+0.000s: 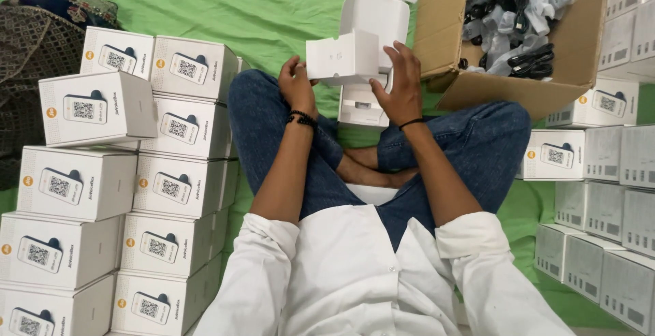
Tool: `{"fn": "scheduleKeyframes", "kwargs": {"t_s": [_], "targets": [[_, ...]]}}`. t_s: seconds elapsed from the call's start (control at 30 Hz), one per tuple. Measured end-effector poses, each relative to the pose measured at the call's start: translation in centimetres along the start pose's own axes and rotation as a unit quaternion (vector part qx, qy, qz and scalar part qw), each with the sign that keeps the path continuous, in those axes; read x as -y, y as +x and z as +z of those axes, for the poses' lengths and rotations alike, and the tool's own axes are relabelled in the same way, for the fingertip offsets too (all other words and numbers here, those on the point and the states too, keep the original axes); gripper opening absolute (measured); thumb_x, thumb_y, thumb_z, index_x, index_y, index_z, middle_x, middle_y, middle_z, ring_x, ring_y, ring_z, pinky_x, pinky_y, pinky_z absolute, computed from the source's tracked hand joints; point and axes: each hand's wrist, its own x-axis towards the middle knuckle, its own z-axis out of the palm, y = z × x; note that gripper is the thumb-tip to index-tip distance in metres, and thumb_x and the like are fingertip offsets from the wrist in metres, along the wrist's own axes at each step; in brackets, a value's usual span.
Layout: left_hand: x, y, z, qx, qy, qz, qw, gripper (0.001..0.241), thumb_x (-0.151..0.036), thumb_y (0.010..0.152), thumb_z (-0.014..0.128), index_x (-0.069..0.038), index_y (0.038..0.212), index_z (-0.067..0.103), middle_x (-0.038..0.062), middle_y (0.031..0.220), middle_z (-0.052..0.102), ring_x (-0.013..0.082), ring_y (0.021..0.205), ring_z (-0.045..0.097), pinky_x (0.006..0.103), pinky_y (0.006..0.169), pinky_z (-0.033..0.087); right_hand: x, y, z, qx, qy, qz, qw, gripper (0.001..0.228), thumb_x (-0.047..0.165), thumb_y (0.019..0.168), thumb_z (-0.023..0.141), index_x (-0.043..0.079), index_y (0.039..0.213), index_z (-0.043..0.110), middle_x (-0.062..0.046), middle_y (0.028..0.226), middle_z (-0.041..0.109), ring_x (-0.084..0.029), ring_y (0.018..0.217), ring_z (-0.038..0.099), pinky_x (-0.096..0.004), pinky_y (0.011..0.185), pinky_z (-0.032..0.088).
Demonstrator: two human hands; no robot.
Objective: The person unboxes electronic cameras and USB cables from a large shipping container and places them into individual retail boxes.
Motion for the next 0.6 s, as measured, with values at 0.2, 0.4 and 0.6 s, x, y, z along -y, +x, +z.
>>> {"fn": "scheduleKeyframes", "kwargs": {"t_s": [0.2, 0.4, 0.6], "targets": [[0.7, -0.4, 0.7, 0.069, 0.051, -0.091, 0.992, 0.032, -0.024, 0.1, 0.053, -0.007, 0.124, 0.065, 0.004, 0.106, 0.069, 0.0133, 0.087, 0.066, 0.0307, 0.063, 0.059, -3.4, -1.1, 1.8, 0.123, 0.293, 0.208, 0.925, 0.061, 0.006, 0.094, 0.07, 0.007, 0.15, 0.044, -0.015, 0.137, 0.063, -0.026, 0.111, 0.069, -0.037, 0.09, 0.061], [-2.9, -2.5, 0.6, 0.063, 0.011, -0.008, 0.998, 0.043, -0.042, 0.107, 0.049, -0.004, 0.114, 0.069, 0.002, 0.102, 0.073, 0.0115, 0.087, 0.067, 0.027, 0.066, 0.057, 1.1, -0.7, 2.6, 0.134, 0.305, 0.137, 0.933, 0.061, 0.0, 0.095, 0.061, 0.008, 0.153, 0.041, -0.017, 0.138, 0.062, -0.024, 0.112, 0.069, -0.036, 0.087, 0.062], [-6.2, -2.9, -0.2, -0.016, 0.123, 0.136, 0.983, 0.035, -0.029, 0.109, 0.058, 0.003, 0.115, 0.071, 0.013, 0.092, 0.07, 0.0164, 0.076, 0.06, 0.0286, 0.064, 0.05, 4.8, 0.1, 1.6, 0.133, 0.335, 0.115, 0.926, 0.059, 0.003, 0.103, 0.062, 0.009, 0.156, 0.038, -0.016, 0.143, 0.057, -0.022, 0.115, 0.067, -0.034, 0.089, 0.061]]}}
